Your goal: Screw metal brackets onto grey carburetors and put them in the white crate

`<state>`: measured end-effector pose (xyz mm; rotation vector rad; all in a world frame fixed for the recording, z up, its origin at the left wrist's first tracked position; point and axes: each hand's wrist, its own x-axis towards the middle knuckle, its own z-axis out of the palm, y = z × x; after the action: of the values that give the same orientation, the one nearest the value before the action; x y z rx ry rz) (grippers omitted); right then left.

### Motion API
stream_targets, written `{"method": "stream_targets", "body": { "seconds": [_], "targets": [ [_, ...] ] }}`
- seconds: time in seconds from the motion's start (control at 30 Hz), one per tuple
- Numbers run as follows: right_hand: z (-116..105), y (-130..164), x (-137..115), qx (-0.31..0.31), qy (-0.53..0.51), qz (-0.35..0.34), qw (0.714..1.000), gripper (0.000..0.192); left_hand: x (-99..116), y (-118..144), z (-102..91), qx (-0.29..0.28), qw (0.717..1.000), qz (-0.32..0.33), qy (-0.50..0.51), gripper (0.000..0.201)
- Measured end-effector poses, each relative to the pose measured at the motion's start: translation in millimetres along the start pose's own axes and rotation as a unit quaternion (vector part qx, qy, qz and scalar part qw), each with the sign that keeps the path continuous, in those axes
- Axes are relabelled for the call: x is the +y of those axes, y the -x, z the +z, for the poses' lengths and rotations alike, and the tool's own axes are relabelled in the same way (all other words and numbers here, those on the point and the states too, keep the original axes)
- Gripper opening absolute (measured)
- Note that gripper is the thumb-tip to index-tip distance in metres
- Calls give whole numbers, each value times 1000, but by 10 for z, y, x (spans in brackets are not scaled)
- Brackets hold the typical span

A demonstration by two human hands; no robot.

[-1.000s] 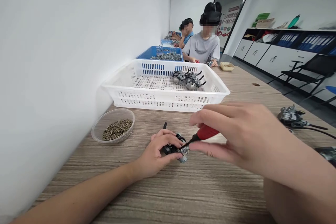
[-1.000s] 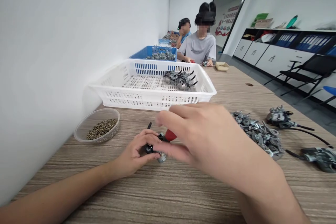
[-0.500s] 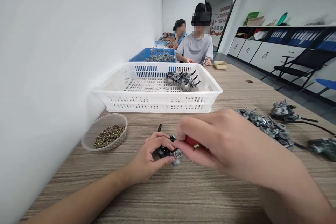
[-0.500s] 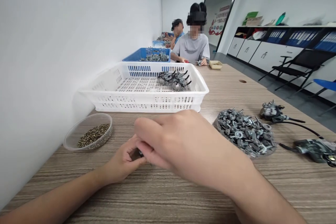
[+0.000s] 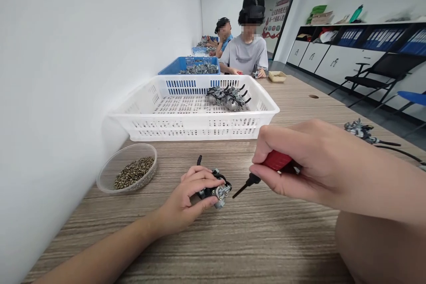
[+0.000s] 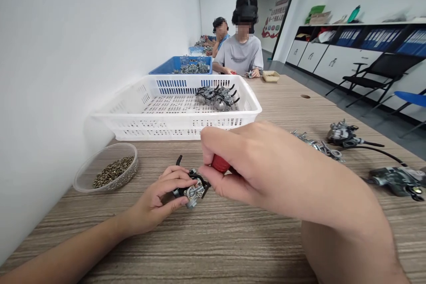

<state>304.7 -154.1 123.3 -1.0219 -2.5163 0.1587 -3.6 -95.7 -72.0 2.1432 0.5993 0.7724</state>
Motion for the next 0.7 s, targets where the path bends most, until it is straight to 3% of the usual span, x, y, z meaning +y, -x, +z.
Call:
{"method": "stream_targets", "body": {
  "seconds": [0.7],
  "targets": [
    [146, -141, 38, -8, 7, -19, 1000, 19, -51, 23, 35, 8, 1000, 5, 0, 38]
  ]
}}
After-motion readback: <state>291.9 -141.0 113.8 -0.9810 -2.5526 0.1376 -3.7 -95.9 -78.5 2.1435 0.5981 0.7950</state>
